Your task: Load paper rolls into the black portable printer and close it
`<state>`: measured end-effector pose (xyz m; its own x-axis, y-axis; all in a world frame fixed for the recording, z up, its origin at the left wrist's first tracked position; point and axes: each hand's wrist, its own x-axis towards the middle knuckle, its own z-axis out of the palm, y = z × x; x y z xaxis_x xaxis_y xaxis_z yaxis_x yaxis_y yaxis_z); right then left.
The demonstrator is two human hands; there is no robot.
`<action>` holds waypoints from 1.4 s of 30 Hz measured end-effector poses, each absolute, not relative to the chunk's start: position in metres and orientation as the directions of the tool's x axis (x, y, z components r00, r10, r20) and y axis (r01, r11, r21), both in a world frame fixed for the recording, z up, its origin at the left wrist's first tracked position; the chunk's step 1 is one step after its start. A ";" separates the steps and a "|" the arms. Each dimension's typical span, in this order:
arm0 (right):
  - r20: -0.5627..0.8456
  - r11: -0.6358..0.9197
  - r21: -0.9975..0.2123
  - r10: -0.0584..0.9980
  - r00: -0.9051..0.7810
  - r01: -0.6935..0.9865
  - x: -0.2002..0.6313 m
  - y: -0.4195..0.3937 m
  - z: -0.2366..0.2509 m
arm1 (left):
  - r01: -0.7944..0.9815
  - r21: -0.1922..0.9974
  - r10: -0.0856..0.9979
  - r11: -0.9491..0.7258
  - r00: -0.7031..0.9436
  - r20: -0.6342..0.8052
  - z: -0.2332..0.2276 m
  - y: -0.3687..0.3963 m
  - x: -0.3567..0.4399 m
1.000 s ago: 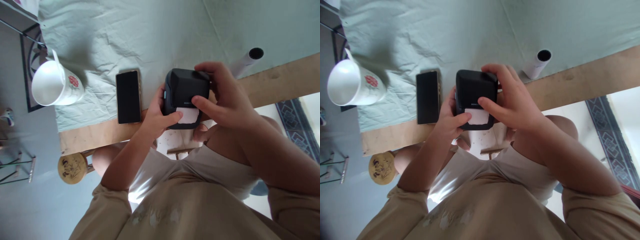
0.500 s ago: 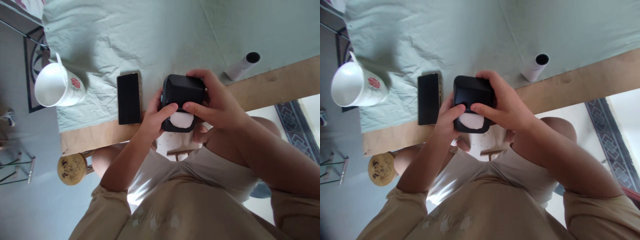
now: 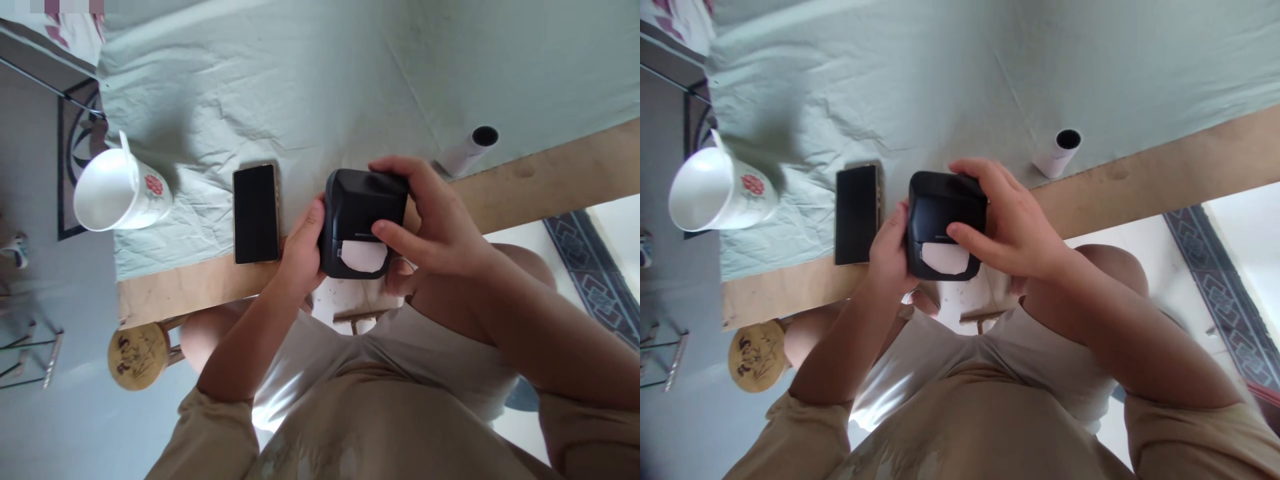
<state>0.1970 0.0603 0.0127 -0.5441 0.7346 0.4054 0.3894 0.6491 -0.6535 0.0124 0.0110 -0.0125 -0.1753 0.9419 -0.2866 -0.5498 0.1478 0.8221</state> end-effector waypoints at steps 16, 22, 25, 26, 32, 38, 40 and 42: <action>0.547 0.692 -0.608 0.720 -0.427 0.388 0.196 0.060 0.013 | -0.577 0.776 0.922 0.253 -0.098 -0.374 -0.005 0.016 0.009; 0.627 0.608 -0.746 0.779 -0.022 0.272 0.192 0.065 0.010 | -0.498 0.829 0.966 0.254 0.083 -0.246 -0.002 0.013 0.009; 0.638 0.622 -0.751 0.770 0.001 0.220 0.192 0.066 0.010 | -0.494 0.828 0.963 0.265 0.087 -0.256 -0.001 0.013 0.008; 0.646 0.630 -0.735 0.763 -0.023 0.250 0.192 0.066 0.011 | -0.493 0.829 0.962 0.266 0.084 -0.259 0.000 0.013 0.008; 0.498 0.638 -0.383 0.752 -0.432 0.668 0.193 0.055 0.022 | -0.457 0.849 0.964 0.265 0.096 -0.249 0.001 0.012 0.009; 0.365 0.629 -0.254 0.766 -0.529 0.735 0.195 0.052 0.028 | -0.410 0.880 0.971 0.238 0.087 -0.222 0.002 0.009 0.009; 0.352 0.633 -0.289 0.768 -0.535 0.718 0.197 0.053 0.028 | -0.416 0.879 0.973 0.233 0.103 -0.208 0.002 0.009 0.008; 0.341 0.637 -0.344 0.770 -0.540 0.690 0.200 0.052 0.029 | -0.441 0.860 0.966 0.257 0.118 -0.228 0.002 0.009 0.007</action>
